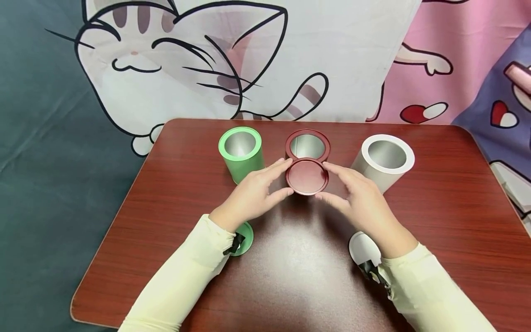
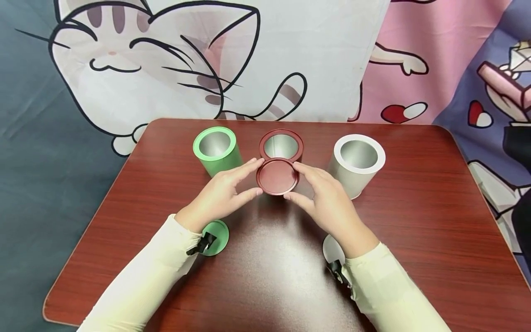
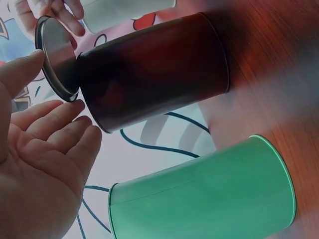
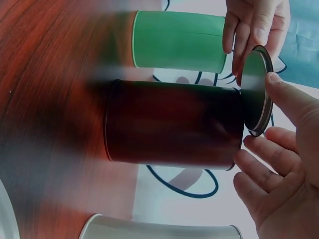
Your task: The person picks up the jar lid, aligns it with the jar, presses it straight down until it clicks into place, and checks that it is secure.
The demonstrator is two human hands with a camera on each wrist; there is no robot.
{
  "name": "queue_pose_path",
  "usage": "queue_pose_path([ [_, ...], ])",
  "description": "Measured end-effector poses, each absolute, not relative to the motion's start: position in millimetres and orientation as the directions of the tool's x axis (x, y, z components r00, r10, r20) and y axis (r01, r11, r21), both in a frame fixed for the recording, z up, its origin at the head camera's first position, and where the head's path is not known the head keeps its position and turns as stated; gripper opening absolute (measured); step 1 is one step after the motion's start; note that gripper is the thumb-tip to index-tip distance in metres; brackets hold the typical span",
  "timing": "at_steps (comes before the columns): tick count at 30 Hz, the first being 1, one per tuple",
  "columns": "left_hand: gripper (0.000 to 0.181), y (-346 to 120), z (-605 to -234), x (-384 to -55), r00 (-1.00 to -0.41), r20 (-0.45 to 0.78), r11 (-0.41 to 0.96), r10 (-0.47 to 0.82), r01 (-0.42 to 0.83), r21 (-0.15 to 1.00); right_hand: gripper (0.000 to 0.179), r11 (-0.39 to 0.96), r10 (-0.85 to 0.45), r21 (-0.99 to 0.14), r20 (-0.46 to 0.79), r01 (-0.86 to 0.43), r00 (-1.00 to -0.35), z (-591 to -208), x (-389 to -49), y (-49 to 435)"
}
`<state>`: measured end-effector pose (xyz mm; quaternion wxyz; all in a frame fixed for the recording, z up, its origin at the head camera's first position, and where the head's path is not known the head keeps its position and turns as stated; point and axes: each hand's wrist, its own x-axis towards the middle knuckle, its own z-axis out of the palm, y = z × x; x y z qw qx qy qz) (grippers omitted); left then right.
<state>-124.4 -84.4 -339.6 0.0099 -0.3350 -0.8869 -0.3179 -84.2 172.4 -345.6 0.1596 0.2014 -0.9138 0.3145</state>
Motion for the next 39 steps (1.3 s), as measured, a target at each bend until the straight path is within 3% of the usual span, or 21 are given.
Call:
queue_pose_path([
  [39,0.066,-78.8,-335.4,-151.6,-0.798,0.173,0.622,0.578,0.567,0.540,0.061,0.747,-0.304,-0.488,0.354,-0.452,-0.885,-335.5,-109.5,173.5],
])
